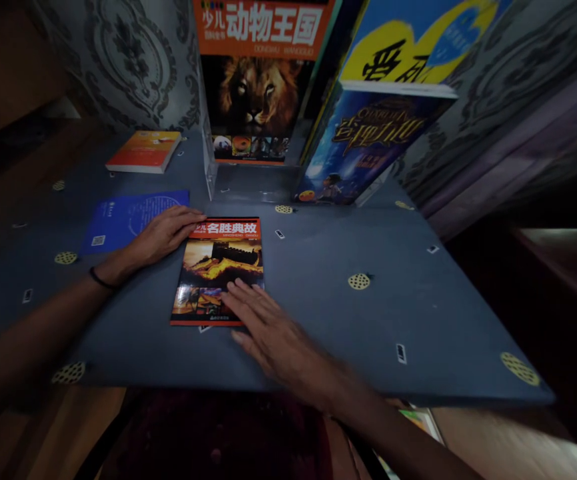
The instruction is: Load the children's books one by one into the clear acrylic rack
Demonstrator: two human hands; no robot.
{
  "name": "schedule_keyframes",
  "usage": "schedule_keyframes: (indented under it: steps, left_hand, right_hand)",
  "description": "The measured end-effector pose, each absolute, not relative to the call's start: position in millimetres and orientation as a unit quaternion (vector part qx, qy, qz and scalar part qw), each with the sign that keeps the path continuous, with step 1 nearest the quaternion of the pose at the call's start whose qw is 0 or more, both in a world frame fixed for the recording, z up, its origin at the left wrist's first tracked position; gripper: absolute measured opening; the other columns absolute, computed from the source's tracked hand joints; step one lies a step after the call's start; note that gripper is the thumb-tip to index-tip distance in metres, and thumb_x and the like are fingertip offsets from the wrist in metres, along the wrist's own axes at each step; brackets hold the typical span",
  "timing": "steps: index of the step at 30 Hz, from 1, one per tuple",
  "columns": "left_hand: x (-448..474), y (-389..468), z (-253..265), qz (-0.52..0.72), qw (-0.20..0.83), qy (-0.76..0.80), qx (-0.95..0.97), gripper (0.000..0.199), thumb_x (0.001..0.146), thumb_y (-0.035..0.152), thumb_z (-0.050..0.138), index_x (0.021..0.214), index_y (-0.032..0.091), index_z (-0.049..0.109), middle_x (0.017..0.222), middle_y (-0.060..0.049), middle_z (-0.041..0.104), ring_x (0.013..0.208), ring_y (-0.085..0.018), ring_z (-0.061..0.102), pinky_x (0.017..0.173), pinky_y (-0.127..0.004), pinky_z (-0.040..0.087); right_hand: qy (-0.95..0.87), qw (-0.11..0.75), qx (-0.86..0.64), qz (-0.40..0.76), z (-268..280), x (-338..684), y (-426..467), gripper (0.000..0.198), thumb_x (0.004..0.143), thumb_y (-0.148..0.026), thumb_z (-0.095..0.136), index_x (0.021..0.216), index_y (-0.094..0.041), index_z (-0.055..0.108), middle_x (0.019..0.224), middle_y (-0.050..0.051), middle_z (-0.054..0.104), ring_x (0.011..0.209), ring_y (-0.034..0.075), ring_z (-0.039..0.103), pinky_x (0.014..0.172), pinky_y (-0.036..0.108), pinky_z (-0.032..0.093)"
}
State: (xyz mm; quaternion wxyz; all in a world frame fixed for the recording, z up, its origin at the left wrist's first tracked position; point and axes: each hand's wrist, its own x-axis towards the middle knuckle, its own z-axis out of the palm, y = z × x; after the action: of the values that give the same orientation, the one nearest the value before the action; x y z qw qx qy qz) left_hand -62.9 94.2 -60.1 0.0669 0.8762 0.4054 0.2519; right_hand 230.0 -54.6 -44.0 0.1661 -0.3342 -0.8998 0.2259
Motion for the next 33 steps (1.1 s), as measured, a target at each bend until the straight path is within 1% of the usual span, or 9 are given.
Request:
schedule_keyframes:
  steps: [4, 8, 14, 18, 21, 24, 27, 29, 33]
  left_hand:
    - [-61.2, 91.0, -57.3, 0.243, 0.059, 0.408, 0.878, 0.035, 0.103, 0.030, 0.040, 0.125, 0.019, 0.066, 0.120, -0.010, 0.070, 0.112, -0.023, 0.063, 0.103, -0.044, 0.050]
    - [-60.1, 88.7, -56.7, 0.248, 0.042, 0.405, 0.879, 0.035, 0.104, 0.027, 0.038, 0.125, 0.018, 0.065, 0.118, -0.010, 0.070, 0.109, -0.023, 0.064, 0.102, -0.044, 0.051]
    - [-60.2, 87.7, -58.1, 0.240, 0.029, 0.409, 0.880, 0.034, 0.104, 0.025, 0.039, 0.127, 0.020, 0.063, 0.121, -0.010, 0.069, 0.111, -0.022, 0.064, 0.103, -0.044, 0.051]
    - [-60.7, 87.9, -58.4, 0.234, 0.018, 0.412, 0.880, 0.035, 0.104, 0.026, 0.039, 0.128, 0.019, 0.063, 0.122, -0.010, 0.068, 0.112, -0.022, 0.064, 0.102, -0.044, 0.052]
    - [-60.7, 88.9, -58.4, 0.227, 0.016, 0.419, 0.879, 0.035, 0.104, 0.026, 0.038, 0.129, 0.020, 0.063, 0.124, -0.010, 0.068, 0.113, -0.022, 0.064, 0.103, -0.044, 0.052]
    - [-56.2, 83.5, -57.0, 0.211, -0.007, 0.437, 0.874, 0.036, 0.104, 0.029, 0.040, 0.129, 0.016, 0.063, 0.132, -0.013, 0.066, 0.126, -0.026, 0.060, 0.110, -0.049, 0.046]
    - [-43.9, 63.0, -54.0, 0.179, -0.021, 0.438, 0.881, 0.043, 0.104, 0.037, 0.041, 0.136, 0.014, 0.058, 0.142, -0.016, 0.060, 0.143, -0.030, 0.046, 0.119, -0.056, 0.034]
    - [-33.6, 42.1, -52.1, 0.157, -0.003, 0.409, 0.899, 0.050, 0.104, 0.044, 0.041, 0.143, 0.015, 0.052, 0.148, -0.016, 0.056, 0.147, -0.029, 0.040, 0.122, -0.055, 0.029]
    - [-20.4, 6.1, -51.1, 0.139, 0.045, 0.371, 0.917, 0.060, 0.103, 0.051, 0.040, 0.154, 0.019, 0.037, 0.156, -0.014, 0.047, 0.151, -0.027, 0.035, 0.124, -0.052, 0.027]
  right_hand:
    - [-0.897, 0.168, -0.336, 0.234, -45.2, 231.9, -44.1, 0.055, 0.103, -0.032, 0.046, 0.157, -0.027, 0.035, 0.160, 0.007, 0.042, 0.150, 0.023, 0.037, 0.122, 0.051, 0.036]
    - [-0.898, 0.168, -0.341, 0.223, -45.5, 220.4, -16.9, 0.051, 0.104, -0.037, 0.043, 0.153, -0.023, 0.043, 0.157, 0.010, 0.047, 0.150, 0.025, 0.037, 0.123, 0.055, 0.034]
    - [-0.896, 0.192, -0.349, 0.196, -49.5, 207.7, 45.3, 0.049, 0.104, -0.040, 0.041, 0.149, -0.021, 0.047, 0.156, 0.013, 0.048, 0.150, 0.025, 0.037, 0.122, 0.057, 0.034]
    - [-0.887, 0.193, -0.381, 0.172, -54.6, 207.3, 76.2, 0.048, 0.103, -0.037, 0.040, 0.146, -0.016, 0.050, 0.156, 0.016, 0.048, 0.150, 0.027, 0.037, 0.123, 0.057, 0.031]
    - [-0.884, 0.199, -0.393, 0.158, -59.1, 206.7, 83.4, 0.048, 0.103, -0.036, 0.038, 0.146, -0.016, 0.051, 0.156, 0.015, 0.048, 0.150, 0.026, 0.036, 0.124, 0.056, 0.029]
    - [-0.884, 0.207, -0.392, 0.148, -61.1, 205.1, 82.1, 0.048, 0.104, -0.036, 0.037, 0.145, -0.017, 0.051, 0.156, 0.014, 0.048, 0.150, 0.026, 0.037, 0.123, 0.057, 0.030]
    - [-0.884, 0.204, -0.395, 0.146, -60.2, 203.9, 80.1, 0.048, 0.103, -0.034, 0.037, 0.145, -0.015, 0.052, 0.155, 0.016, 0.048, 0.149, 0.027, 0.038, 0.122, 0.057, 0.031]
    - [-0.884, 0.201, -0.397, 0.146, -59.7, 203.9, 80.0, 0.048, 0.103, -0.032, 0.037, 0.144, -0.013, 0.052, 0.155, 0.017, 0.048, 0.150, 0.027, 0.037, 0.123, 0.056, 0.030]
    - [-0.884, 0.207, -0.395, 0.144, -61.4, 204.2, 80.6, 0.048, 0.102, -0.030, 0.038, 0.145, -0.013, 0.052, 0.155, 0.017, 0.048, 0.150, 0.026, 0.037, 0.123, 0.054, 0.031]
